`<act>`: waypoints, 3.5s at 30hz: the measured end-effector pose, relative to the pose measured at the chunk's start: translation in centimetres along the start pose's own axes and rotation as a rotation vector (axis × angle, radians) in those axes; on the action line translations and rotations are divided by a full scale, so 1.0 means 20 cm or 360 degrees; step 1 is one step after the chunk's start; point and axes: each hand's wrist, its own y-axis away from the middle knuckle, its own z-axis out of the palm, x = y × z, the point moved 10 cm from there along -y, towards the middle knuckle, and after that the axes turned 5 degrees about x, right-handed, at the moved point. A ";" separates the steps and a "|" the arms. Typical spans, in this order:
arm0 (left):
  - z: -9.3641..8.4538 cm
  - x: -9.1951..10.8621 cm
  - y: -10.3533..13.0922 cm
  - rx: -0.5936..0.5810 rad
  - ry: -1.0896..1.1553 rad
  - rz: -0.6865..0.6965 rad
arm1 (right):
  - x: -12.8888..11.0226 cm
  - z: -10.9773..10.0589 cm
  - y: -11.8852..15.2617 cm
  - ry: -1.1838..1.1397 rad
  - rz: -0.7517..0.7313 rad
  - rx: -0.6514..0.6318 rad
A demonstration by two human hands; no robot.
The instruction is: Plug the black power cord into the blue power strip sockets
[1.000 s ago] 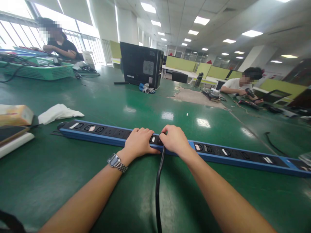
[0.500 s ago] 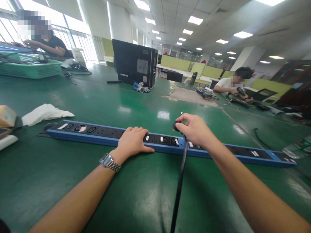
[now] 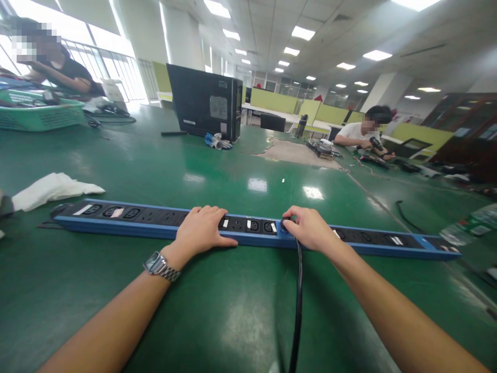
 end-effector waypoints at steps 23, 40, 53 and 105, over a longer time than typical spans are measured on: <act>0.00 -0.01 -0.01 -0.0040 0.0030 -0.0020 | 0.46 -0.41 0.21 0.0104 0.0195 0.0153; -0.01 -0.01 0.00 -0.0006 0.0075 -0.0033 | 0.54 -0.21 0.19 0.0160 0.0173 -0.0021; 0.00 0.00 0.00 0.0003 0.0032 -0.0015 | -0.15 -0.07 0.01 -0.0290 -0.0041 0.0012; 0.00 -0.01 0.00 -0.0026 0.0009 -0.0023 | 0.05 -0.09 -0.02 -0.0203 0.0094 -0.0023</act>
